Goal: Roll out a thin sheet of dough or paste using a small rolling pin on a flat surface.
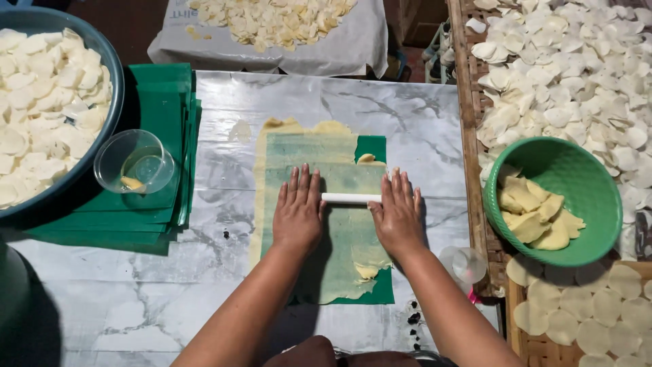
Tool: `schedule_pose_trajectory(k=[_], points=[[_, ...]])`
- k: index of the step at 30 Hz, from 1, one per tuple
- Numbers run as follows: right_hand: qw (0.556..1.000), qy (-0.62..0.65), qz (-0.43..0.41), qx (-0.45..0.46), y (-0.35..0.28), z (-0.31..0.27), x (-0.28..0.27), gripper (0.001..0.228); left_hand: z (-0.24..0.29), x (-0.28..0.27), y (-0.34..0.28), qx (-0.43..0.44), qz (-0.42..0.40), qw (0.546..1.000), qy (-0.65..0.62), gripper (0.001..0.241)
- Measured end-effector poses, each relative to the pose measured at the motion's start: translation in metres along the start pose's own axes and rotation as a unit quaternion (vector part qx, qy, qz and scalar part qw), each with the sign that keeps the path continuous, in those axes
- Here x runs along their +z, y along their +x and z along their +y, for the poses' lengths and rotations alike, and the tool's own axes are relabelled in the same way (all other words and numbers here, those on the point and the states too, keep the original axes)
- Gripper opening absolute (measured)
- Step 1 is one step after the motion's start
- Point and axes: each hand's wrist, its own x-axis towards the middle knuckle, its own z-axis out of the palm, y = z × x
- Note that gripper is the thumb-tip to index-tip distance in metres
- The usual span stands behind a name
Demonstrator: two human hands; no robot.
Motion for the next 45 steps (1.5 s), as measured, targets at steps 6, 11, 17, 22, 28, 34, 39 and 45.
schedule_pose_trajectory(k=[6,11,17,22,28,34,39,45], points=[[0.996,-0.056,0.048,-0.046,-0.002,0.027,0.02,0.031,-0.03,0.047,0.008,0.082,0.224,0.97,-0.045,0.019],[0.997,-0.057,0.012,-0.045,0.038,0.025,-0.005,0.028,-0.044,0.046,0.057,0.145,0.238,0.96,0.025,0.02],[0.998,-0.058,-0.003,0.032,0.094,0.022,-0.018,0.055,-0.046,0.046,0.123,0.135,0.196,0.971,-0.001,0.026],[0.997,-0.045,-0.041,0.055,0.102,0.016,-0.016,0.061,-0.016,-0.018,0.115,0.117,0.11,0.986,-0.047,0.038],[0.993,-0.04,0.107,-0.005,0.11,0.066,0.035,0.06,-0.009,-0.026,0.111,0.075,0.001,0.997,-0.031,0.051],[0.998,0.03,-0.003,-0.048,0.12,0.083,0.01,0.057,-0.024,0.005,0.124,0.154,0.122,0.98,0.019,0.043],[0.998,-0.031,-0.014,-0.054,0.1,0.058,-0.014,0.057,-0.022,0.0,0.105,0.198,0.236,0.95,0.045,0.039],[0.986,-0.051,-0.15,0.041,0.106,0.012,-0.03,0.071,-0.014,-0.01,0.109,0.108,0.075,0.991,-0.007,0.049]])
